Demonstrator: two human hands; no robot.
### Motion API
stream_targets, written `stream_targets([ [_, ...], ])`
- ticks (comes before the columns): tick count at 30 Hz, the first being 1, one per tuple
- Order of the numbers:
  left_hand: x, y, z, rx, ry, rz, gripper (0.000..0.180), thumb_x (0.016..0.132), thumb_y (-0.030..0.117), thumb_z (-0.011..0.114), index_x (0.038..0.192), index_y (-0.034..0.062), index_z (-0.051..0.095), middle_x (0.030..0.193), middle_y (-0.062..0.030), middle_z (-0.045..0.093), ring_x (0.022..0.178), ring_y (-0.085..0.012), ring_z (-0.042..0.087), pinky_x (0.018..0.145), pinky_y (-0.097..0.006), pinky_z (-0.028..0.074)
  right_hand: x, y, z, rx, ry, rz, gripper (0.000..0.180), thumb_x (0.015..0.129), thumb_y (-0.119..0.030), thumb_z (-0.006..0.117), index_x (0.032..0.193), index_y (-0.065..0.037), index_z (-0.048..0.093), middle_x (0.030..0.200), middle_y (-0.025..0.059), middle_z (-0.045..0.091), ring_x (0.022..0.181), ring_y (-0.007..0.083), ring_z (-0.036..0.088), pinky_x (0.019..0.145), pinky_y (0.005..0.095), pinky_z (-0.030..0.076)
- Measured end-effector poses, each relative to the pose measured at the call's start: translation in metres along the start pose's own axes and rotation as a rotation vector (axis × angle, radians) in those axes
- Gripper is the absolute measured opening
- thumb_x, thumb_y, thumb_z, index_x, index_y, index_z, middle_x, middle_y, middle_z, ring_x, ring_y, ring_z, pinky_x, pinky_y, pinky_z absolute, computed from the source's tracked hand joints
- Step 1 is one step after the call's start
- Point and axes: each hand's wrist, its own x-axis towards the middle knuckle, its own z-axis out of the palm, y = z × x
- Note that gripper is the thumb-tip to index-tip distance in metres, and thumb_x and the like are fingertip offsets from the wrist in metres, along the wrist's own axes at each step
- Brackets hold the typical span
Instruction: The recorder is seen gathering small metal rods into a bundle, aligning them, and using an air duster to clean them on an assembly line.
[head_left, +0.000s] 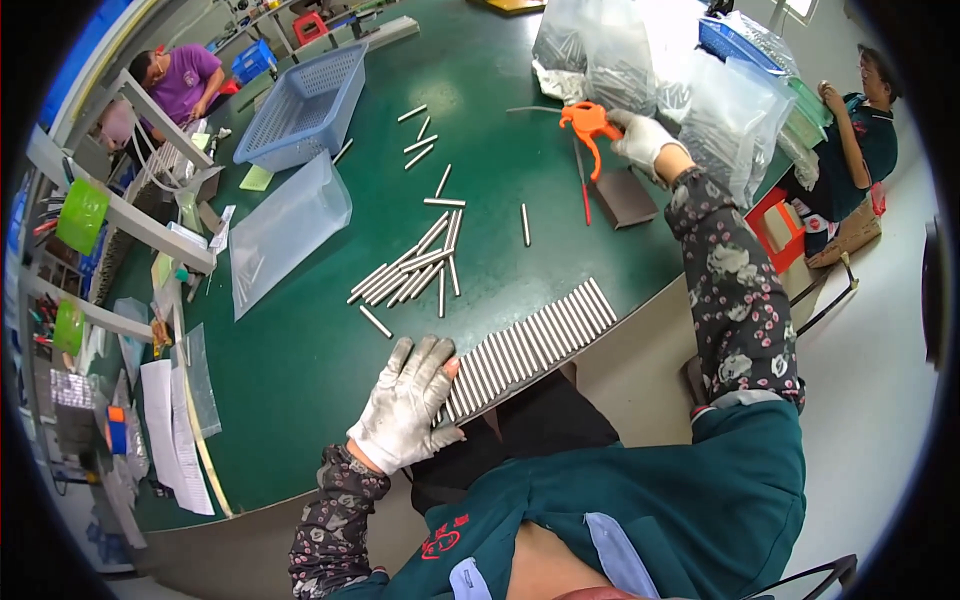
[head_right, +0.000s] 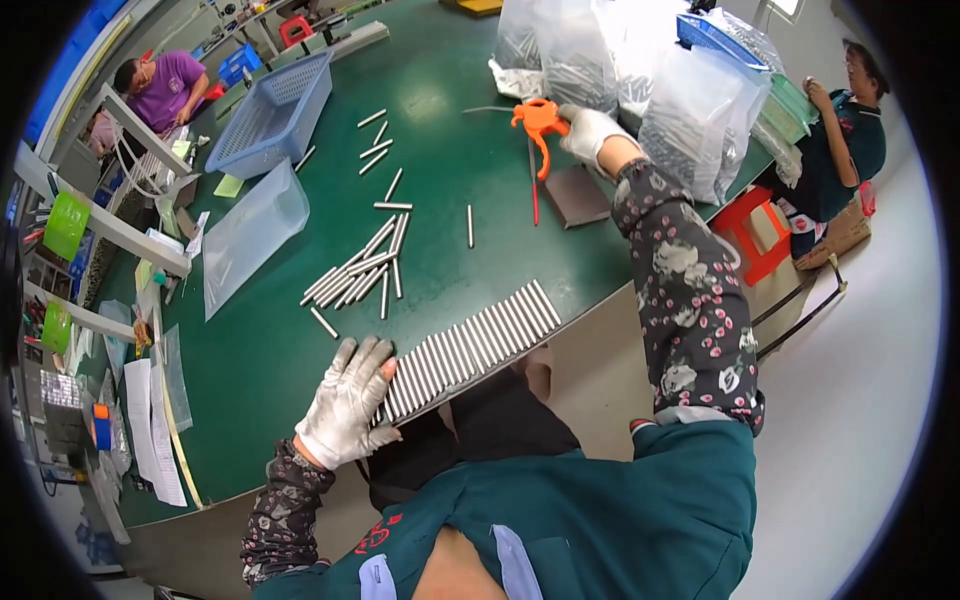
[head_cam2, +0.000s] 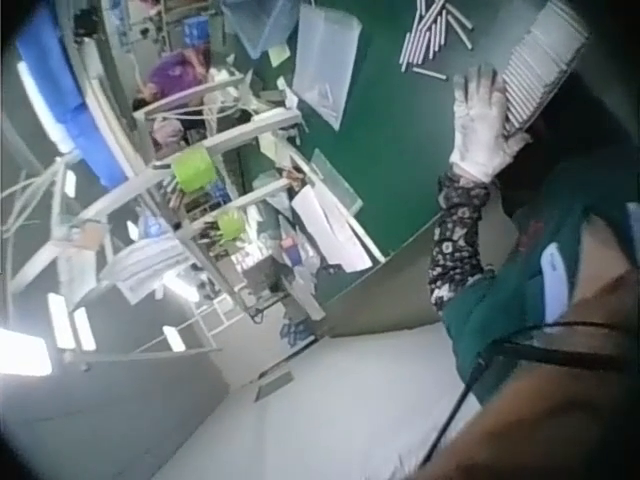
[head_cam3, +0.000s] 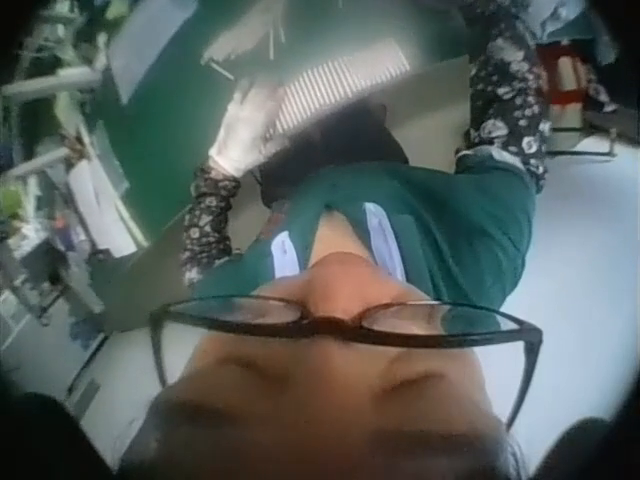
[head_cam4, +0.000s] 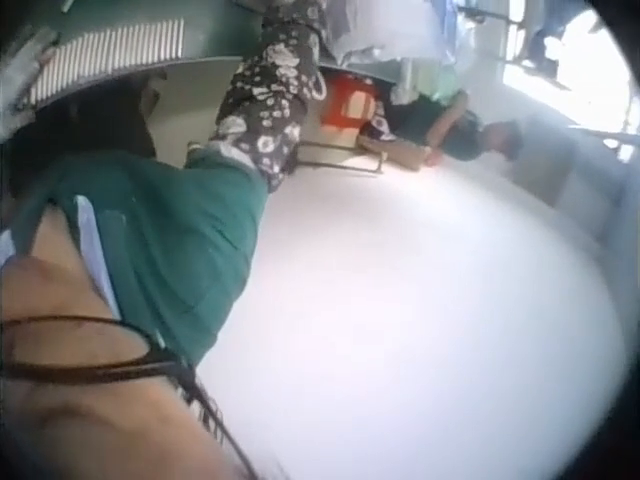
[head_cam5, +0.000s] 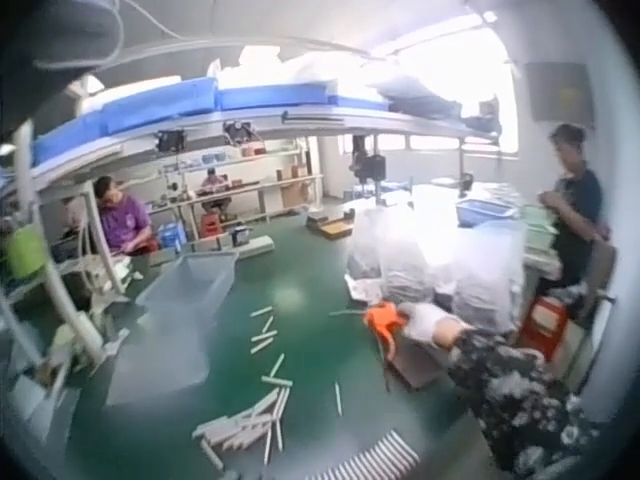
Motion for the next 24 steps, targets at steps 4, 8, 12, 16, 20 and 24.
stream_targets([
  [4,-0.004,-0.003,-0.005,-0.066,0.111,-0.027,0.080,0.055,0.032,0.069,0.121,0.0007,0.035,0.122,-0.0181,0.038,0.116,-0.0344,0.035,0.099,-0.048,0.021,0.001,-0.011,0.008,-0.246,0.084,-0.010,0.032,0.076,-0.015,0.052,0.107,-0.013,0.054,0.098,0.0148,0.058,0.092,0.0298,0.054,0.078,0.0368,0.043],
  [8,-0.024,-0.005,-0.011,0.066,0.341,-0.157,0.047,0.061,0.025,0.067,0.100,0.0022,0.051,0.091,-0.0115,0.054,0.085,-0.0288,0.053,0.073,-0.039,0.041,-0.051,-0.055,-0.016,-0.318,0.395,-0.169,0.019,0.074,-0.013,0.052,0.090,-0.009,0.059,0.080,0.0103,0.059,0.080,0.0286,0.055,0.071,0.0383,0.044],
  [12,-0.047,-0.017,-0.014,0.042,0.275,-0.192,0.038,0.052,0.006,0.068,0.087,0.0041,0.054,0.073,-0.0070,0.054,0.068,-0.0261,0.053,0.059,-0.036,0.041,-0.123,-0.097,-0.009,0.158,0.148,-0.573,0.010,0.071,-0.012,0.055,0.077,-0.005,0.056,0.072,0.0103,0.055,0.073,0.0266,0.053,0.069,0.0361,0.043],
  [16,-0.042,-0.022,-0.003,-0.110,0.285,-0.170,0.043,0.052,0.002,0.069,0.091,0.0034,0.052,0.071,-0.0065,0.054,0.062,-0.0242,0.053,0.055,-0.034,0.042,-0.153,-0.092,0.022,0.259,-0.028,-0.568,0.015,0.070,-0.011,0.054,0.082,-0.002,0.055,0.081,0.0116,0.055,0.079,0.0283,0.052,0.072,0.0361,0.041],
  [20,-0.032,-0.001,0.008,-0.399,0.337,-0.461,0.042,0.056,0.002,0.070,0.092,0.0035,0.050,0.059,-0.0051,0.050,0.054,-0.0208,0.051,0.050,-0.032,0.042,-0.161,-0.092,0.039,0.391,-0.013,-0.519,0.024,0.072,-0.013,0.052,0.090,0.001,0.054,0.097,0.0172,0.052,0.089,0.0329,0.049,0.078,0.0367,0.040],
  [24,-0.020,0.006,0.011,-0.280,0.320,-0.429,0.039,0.055,0.009,0.072,0.087,0.0040,0.050,0.060,-0.0057,0.049,0.056,-0.0223,0.051,0.051,-0.032,0.042,-0.161,-0.105,0.044,0.433,-0.042,-0.538,0.025,0.072,-0.015,0.052,0.092,0.001,0.054,0.099,0.0177,0.052,0.093,0.0340,0.048,0.080,0.0376,0.039],
])
